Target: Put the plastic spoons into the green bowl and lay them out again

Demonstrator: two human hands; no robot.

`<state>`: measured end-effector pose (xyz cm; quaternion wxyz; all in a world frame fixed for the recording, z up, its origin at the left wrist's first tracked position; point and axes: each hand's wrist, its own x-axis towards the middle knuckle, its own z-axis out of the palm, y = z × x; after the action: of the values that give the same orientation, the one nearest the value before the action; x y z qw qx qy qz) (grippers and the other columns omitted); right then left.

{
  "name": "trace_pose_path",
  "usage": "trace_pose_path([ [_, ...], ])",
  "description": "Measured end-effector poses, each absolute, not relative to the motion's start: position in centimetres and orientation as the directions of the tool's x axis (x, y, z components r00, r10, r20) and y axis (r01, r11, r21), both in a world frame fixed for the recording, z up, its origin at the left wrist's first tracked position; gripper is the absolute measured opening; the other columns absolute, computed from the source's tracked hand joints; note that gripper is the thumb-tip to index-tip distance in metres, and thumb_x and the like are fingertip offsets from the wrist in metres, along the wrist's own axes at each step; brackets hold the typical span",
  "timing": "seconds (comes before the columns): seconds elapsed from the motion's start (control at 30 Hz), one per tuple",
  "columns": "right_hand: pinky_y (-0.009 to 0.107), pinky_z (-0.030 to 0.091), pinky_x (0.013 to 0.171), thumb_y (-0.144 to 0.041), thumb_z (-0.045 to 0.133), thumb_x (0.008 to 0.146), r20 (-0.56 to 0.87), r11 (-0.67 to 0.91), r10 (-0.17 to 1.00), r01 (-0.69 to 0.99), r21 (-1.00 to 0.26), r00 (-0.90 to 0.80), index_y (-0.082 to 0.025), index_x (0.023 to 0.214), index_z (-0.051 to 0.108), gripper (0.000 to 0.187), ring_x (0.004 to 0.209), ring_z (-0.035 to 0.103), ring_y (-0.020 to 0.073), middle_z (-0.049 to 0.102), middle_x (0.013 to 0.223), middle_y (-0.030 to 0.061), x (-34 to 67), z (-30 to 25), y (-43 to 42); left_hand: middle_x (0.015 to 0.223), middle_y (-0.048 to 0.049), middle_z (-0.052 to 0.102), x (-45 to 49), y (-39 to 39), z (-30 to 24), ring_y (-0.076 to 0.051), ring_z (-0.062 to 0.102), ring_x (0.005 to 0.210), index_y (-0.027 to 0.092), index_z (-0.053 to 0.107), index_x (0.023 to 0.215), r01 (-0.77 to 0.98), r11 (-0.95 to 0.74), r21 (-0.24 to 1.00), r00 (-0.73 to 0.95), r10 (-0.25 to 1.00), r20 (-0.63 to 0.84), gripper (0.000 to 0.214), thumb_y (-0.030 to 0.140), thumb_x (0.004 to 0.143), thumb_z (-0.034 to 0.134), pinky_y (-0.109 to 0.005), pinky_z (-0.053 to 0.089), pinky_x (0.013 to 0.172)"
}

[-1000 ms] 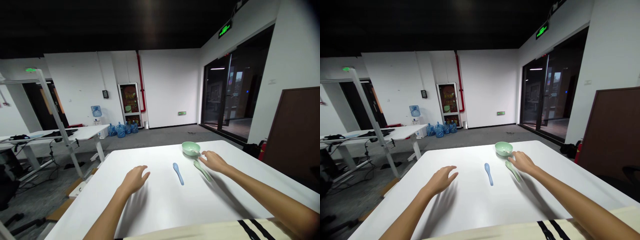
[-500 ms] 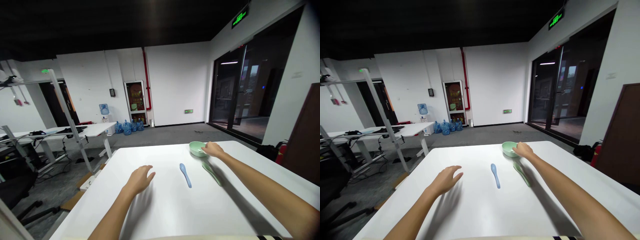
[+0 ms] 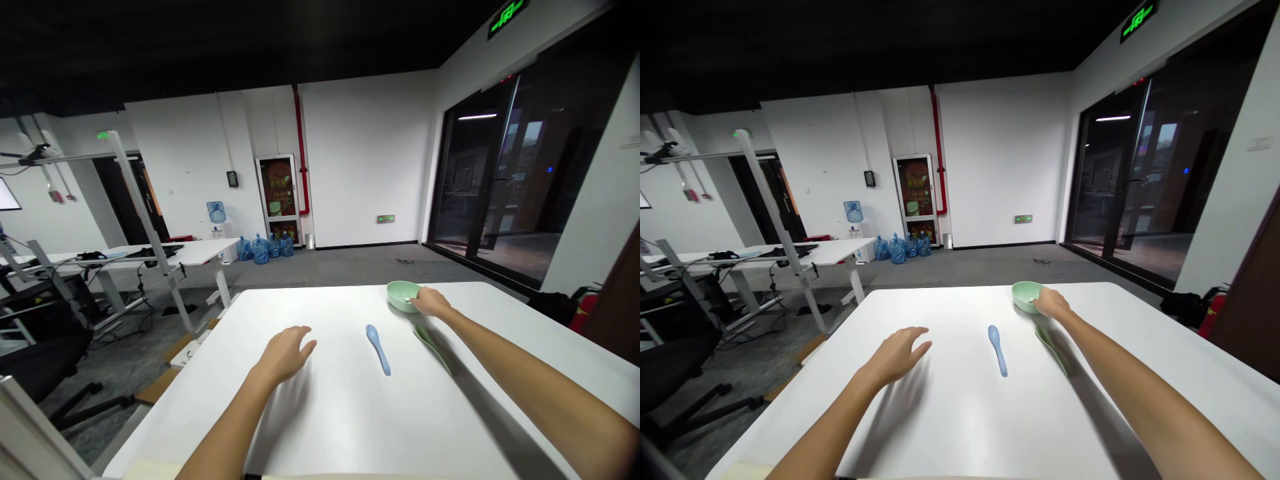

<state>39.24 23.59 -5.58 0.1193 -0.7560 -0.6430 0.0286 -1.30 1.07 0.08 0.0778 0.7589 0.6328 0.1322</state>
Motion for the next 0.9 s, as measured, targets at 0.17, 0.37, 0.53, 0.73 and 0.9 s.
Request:
trace_pose_path([
  [0.17,0.031,0.044,0.065,-0.042,0.048,0.083,0.132,-0.11,0.981,0.964,-0.241,0.145,-0.018,0.087,0.073,0.035,0.087,0.067,0.0275,0.071,0.097,0.0162,38.6,-2.6,21.3,0.137,-0.0075,0.06,-1.3,0.9,0.0,-0.028,0.052,0.127,0.022,0.056,0.133,0.94,-0.193,0.28,0.171,0.98,0.099,0.054,0.052,0.093,0.036,-0.041,0.041,0.102],
  [0.37,0.027,0.038,0.059,-0.04,0.048,0.084,0.171,0.018,0.985,0.969,-0.247,0.025,-0.018,0.074,0.07,0.033,0.074,0.065,0.0225,0.071,0.082,0.0125,36.6,0.1,16.5,0.136,-0.0082,0.06,-1.7,0.7,-0.2,-0.029,0.053,0.126,0.022,0.056,0.133,0.939,-0.213,0.271,0.189,0.976,0.112,0.055,0.054,0.093,0.035,-0.041,0.042,0.101],
  [0.53,0.023,0.038,0.055,-0.034,0.053,0.08,0.023,0.085,0.996,0.935,-0.344,-0.082,-0.015,0.063,0.069,0.03,0.062,0.062,0.0163,0.071,0.071,0.0091,34.1,-0.6,13.0,0.135,-0.0083,0.06,-1.6,0.3,-0.3,-0.028,0.053,0.126,0.022,0.056,0.132,0.943,-0.219,0.25,0.195,0.974,0.12,0.053,0.052,0.093,0.036,-0.04,0.043,0.1],
  [0.73,0.023,0.038,0.045,-0.029,0.056,0.073,-0.129,0.065,0.983,0.908,-0.414,-0.13,-0.013,0.056,0.068,0.026,0.043,0.055,0.012,0.068,0.058,0.0077,32.0,-4.1,11.4,0.135,-0.0081,0.061,-1.7,-0.1,0.0,-0.028,0.054,0.124,0.022,0.056,0.132,0.942,-0.229,0.244,0.202,0.971,0.131,0.053,0.052,0.093,0.036,-0.04,0.043,0.099],
  [0.9,0.023,0.039,0.046,-0.026,0.055,0.073,-0.133,0.089,0.98,0.919,-0.385,-0.151,-0.013,0.052,0.066,0.027,0.042,0.055,0.0117,0.066,0.055,0.0079,31.5,-6.3,11.1,0.134,-0.0089,0.061,-1.8,-0.1,-0.1,-0.028,0.055,0.124,0.021,0.056,0.133,0.943,-0.234,0.237,0.207,0.969,0.134,0.053,0.052,0.093,0.036,-0.039,0.042,0.099],
])
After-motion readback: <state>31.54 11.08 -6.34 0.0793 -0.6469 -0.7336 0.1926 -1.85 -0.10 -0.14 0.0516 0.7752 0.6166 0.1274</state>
